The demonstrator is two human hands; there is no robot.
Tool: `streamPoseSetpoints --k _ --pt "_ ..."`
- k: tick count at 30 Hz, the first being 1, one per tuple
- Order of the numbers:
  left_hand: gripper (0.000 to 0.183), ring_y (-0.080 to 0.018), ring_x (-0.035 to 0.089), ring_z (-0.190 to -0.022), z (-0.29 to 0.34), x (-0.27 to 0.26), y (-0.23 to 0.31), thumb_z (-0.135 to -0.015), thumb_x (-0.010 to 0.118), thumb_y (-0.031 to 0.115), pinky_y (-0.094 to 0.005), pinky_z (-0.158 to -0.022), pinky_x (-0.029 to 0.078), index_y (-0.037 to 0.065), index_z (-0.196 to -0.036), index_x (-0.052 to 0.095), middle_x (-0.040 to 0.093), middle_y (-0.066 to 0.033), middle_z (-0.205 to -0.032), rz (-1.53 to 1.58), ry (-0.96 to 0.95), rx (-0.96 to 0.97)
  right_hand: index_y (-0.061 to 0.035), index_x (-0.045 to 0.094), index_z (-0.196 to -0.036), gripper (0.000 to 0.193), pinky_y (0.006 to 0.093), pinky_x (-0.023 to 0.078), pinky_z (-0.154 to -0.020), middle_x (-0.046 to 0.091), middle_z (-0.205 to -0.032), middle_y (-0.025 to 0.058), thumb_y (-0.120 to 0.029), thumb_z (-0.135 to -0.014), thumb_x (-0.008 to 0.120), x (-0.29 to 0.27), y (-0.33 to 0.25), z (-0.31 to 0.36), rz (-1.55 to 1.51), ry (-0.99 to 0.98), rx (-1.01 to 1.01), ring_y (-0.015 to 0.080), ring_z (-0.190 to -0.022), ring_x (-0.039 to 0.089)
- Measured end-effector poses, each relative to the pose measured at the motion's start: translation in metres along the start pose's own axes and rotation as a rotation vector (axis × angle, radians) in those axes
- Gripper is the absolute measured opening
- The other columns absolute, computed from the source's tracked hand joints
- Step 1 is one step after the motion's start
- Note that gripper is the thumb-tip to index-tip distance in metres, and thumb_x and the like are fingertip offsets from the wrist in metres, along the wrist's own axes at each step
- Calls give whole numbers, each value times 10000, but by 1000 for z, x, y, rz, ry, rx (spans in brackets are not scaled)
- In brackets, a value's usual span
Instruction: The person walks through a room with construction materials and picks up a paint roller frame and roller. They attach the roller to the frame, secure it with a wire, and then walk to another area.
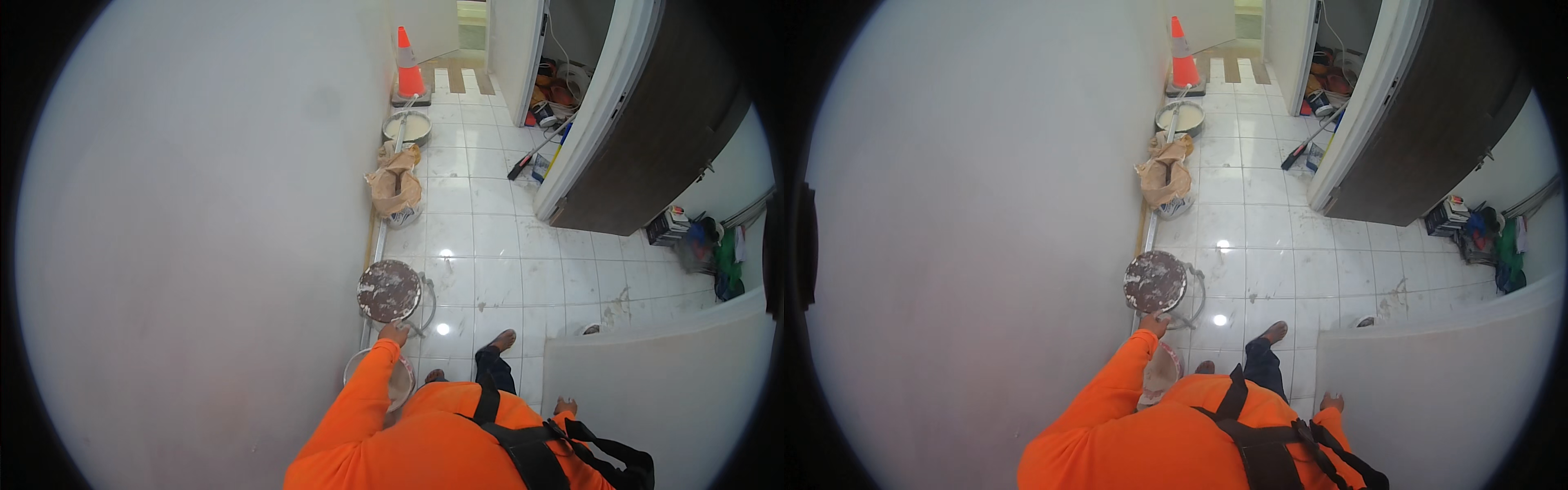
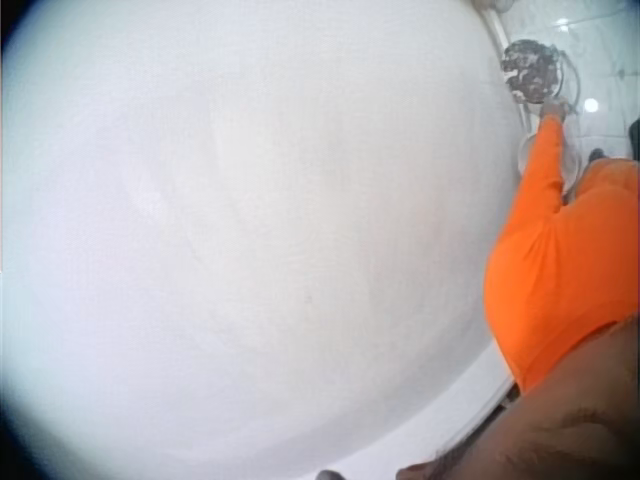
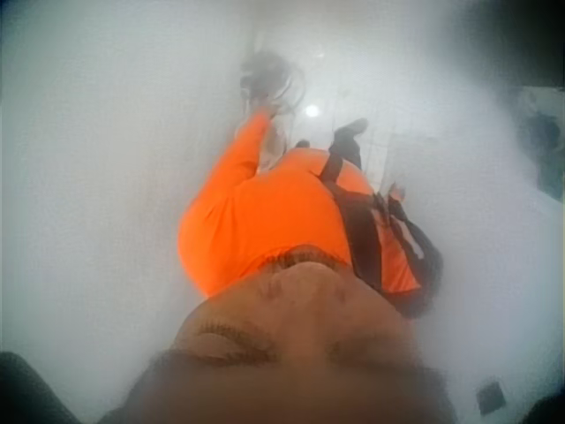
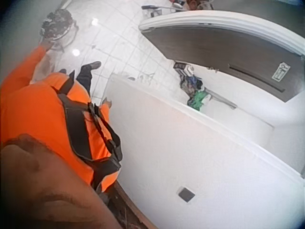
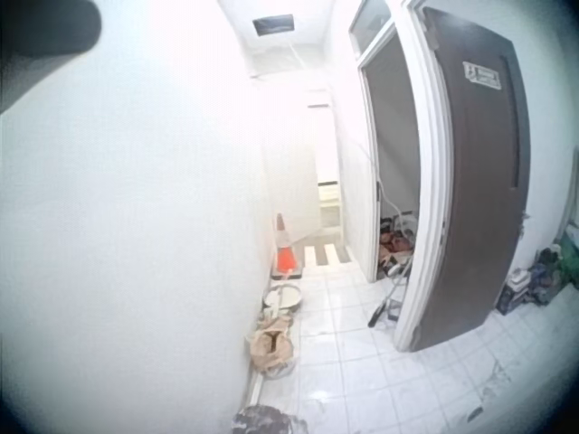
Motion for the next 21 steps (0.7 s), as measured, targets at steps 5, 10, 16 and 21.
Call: streamPoseSetpoints --k 5,10,16,21 --pt "621 -363 559 -1204 -16 42 32 -848 630 466 -404 -1028 426 75 -1325 569 590 -226 -1284 -110 -113 -65 70 486 -1337 663 397 434 -1025 541 -1314 286 -344 -856 677 21 -41 -34 16 -100 70 385 -1215 548" --pt "664 -372 542 -1223 -8 95 46 -842 627 503 -397 -1052 408 76 -1346 555 579 -235 -1295 -156 -268 -142 61 496 -1333 653 401 399 -1061 534 -1319 294 -325 -839 679 60 -100 -140 -154 -155 -37 393 -1239 525" --pt "685 -355 575 -1183 -41 109 103 -831 646 518 -396 -1019 440 81 -1350 553 619 -226 -1238 -238 -149 -72 52 465 -1367 630 387 440 -1015 550 -1296 300 -271 -871 677 -38 -334 -147 -99 -100 -344 370 -1207 559" --pt "650 -312 640 -1072 -79 108 239 -856 670 450 -403 -861 536 77 -1369 528 682 -196 -1120 99 -176 -259 21 459 -1383 590 363 490 -942 599 -1230 288 -210 -885 675 -77 -378 -213 -342 -57 -249 338 -1126 616"
Point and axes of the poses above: each hand's wrist, its own z-axis away from the middle knuckle, its own x-axis out of the palm, y = z × x, the point moved 9 cm from there along -z, towards the middle knuckle
